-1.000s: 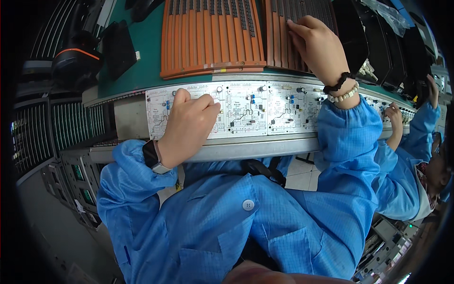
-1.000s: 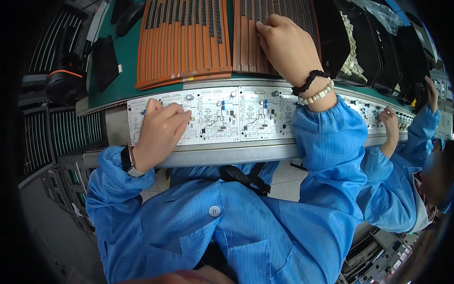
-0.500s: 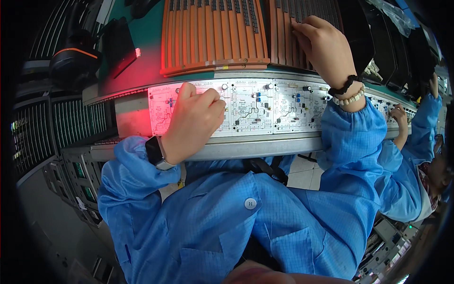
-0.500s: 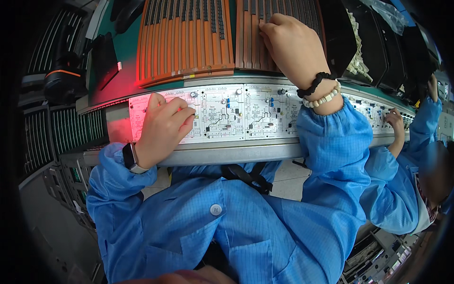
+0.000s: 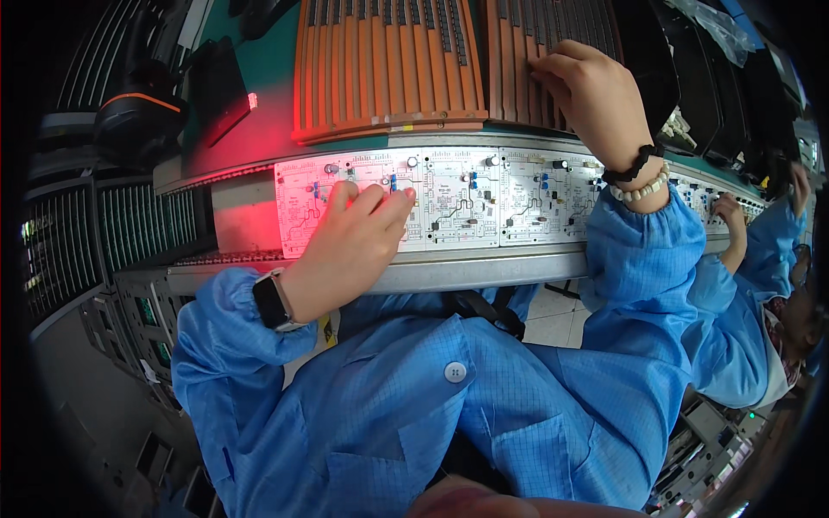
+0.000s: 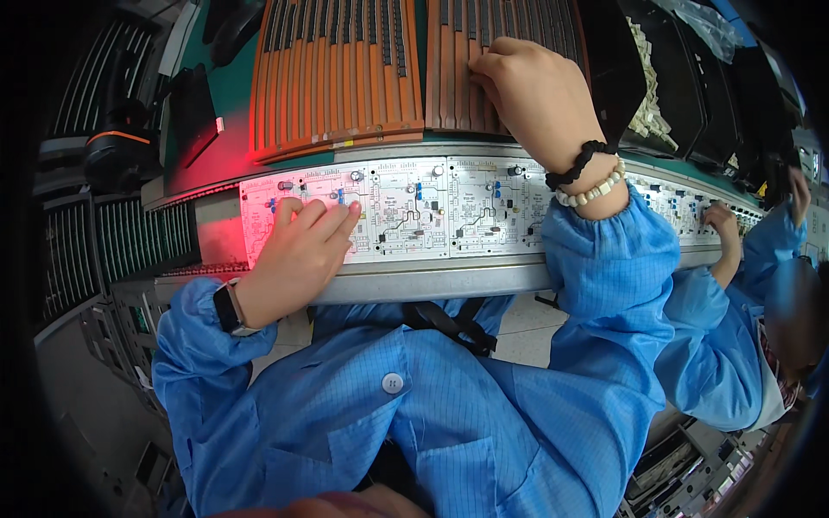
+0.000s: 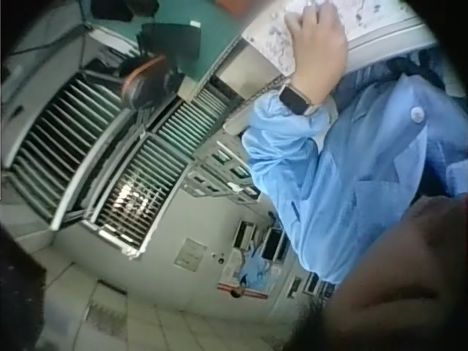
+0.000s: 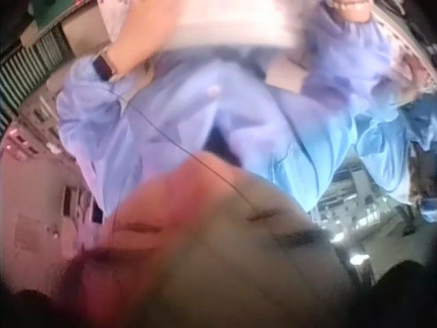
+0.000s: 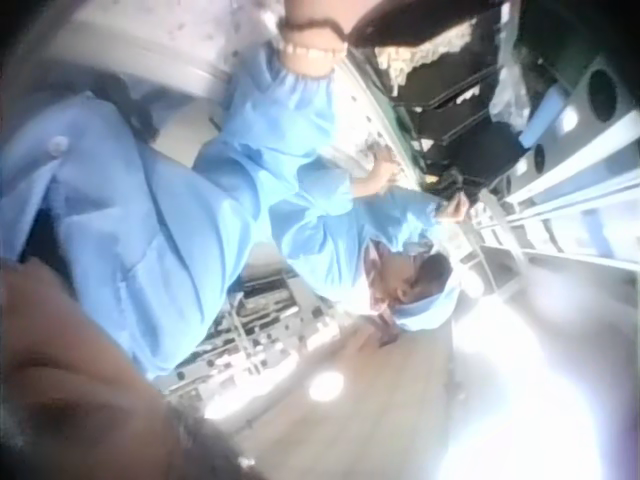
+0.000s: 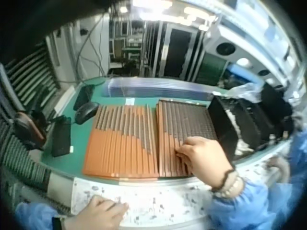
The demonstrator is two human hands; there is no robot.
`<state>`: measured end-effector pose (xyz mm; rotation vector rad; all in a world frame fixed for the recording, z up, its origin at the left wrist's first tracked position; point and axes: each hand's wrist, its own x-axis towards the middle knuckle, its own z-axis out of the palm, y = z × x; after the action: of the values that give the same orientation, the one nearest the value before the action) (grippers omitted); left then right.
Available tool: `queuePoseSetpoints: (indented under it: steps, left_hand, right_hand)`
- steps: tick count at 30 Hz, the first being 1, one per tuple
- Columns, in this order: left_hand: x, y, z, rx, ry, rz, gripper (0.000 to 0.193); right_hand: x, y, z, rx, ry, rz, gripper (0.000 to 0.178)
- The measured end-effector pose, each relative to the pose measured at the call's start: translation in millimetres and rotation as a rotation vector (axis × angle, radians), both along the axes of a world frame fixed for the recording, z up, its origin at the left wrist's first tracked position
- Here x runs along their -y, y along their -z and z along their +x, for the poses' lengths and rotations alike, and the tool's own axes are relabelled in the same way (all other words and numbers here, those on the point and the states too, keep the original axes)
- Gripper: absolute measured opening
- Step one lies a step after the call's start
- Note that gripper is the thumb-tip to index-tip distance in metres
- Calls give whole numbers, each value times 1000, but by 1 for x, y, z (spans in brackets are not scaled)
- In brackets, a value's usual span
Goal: Manually pick electronic components from bins and place them onto a printed circuit board on an assembly line.
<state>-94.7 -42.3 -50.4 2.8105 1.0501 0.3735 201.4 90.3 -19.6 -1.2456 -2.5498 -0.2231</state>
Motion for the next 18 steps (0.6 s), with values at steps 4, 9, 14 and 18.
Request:
queuePoseSetpoints:
  steps: [4, 9, 14, 18]
  left_hand:
    - [-39, -17, -2, 109, 54, -54, 22]
    - [-123, 7, 23, 324, -71, 159, 23]
    - [-138, 15, 25, 145, -106, 311, 30]
    - [-129, 7, 26, -50, -68, 401, 34]
  right_hand:
    - [-1, -9, 3, -60, -31, -121, 13]
    - [-4, -10, 1, -76, -39, -223, 13]
    - [37, -30, -16, -261, -48, -209, 12]
    - [80, -32, -45, -340, -127, -251, 19]
